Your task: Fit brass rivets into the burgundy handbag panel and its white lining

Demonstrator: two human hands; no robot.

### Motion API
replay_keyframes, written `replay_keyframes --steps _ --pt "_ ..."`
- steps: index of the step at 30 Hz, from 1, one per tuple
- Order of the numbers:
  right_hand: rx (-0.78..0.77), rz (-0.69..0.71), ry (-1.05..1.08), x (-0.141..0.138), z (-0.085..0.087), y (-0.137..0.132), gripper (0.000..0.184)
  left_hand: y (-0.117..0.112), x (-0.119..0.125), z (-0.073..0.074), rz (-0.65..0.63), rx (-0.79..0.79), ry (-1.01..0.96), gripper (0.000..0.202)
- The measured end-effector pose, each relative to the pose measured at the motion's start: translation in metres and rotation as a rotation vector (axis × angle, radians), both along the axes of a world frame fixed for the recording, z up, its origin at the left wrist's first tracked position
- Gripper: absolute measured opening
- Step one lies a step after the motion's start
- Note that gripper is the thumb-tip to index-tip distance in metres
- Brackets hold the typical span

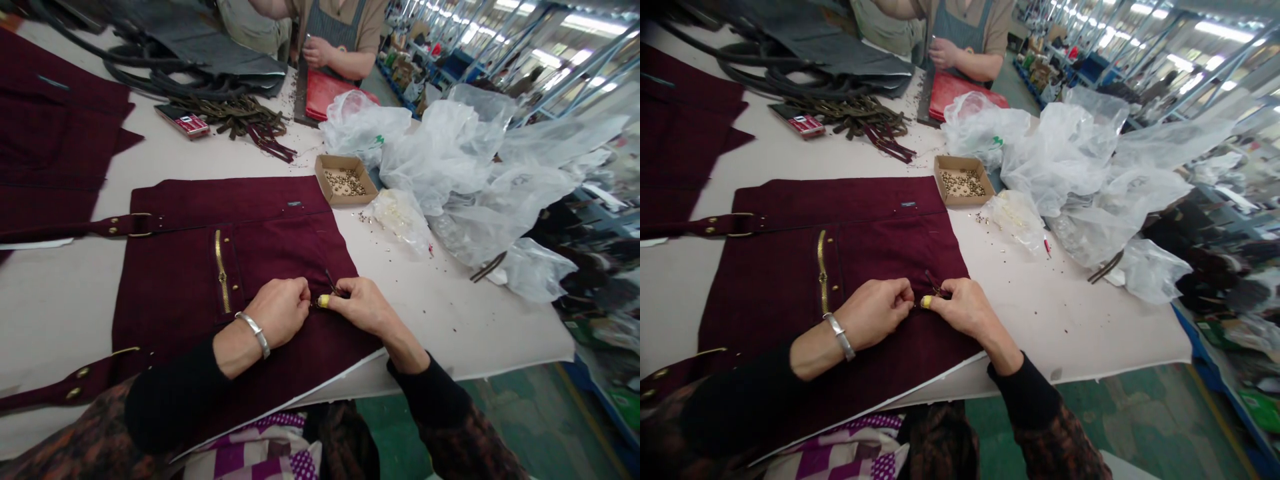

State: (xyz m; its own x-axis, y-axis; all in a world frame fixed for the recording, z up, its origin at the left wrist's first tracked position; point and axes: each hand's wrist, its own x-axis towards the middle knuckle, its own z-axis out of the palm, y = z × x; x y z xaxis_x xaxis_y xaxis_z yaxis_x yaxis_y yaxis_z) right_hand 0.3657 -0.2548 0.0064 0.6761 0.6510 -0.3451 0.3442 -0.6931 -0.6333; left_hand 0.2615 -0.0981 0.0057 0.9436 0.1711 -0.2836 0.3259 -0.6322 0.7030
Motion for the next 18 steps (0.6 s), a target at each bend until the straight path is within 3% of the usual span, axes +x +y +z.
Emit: replay_keyframes --steps 7,12,18 --pt "0.042 0.112 0.156 0.015 0.006 -0.021 0.031 -0.006 -0.016 -0.007 -0.159 0.275 -0.24 0.022" --pt "-0.014 0.067 -0.008 0.018 0.012 -0.018 0.021 -0.004 -0.023 -0.019 -0.305 0.354 -0.332 0.038" --pt "-0.169 0.078 -0.119 0.024 0.013 0.0 0.015 -0.002 -0.021 -0.015 -0.375 0.404 -0.295 0.048"
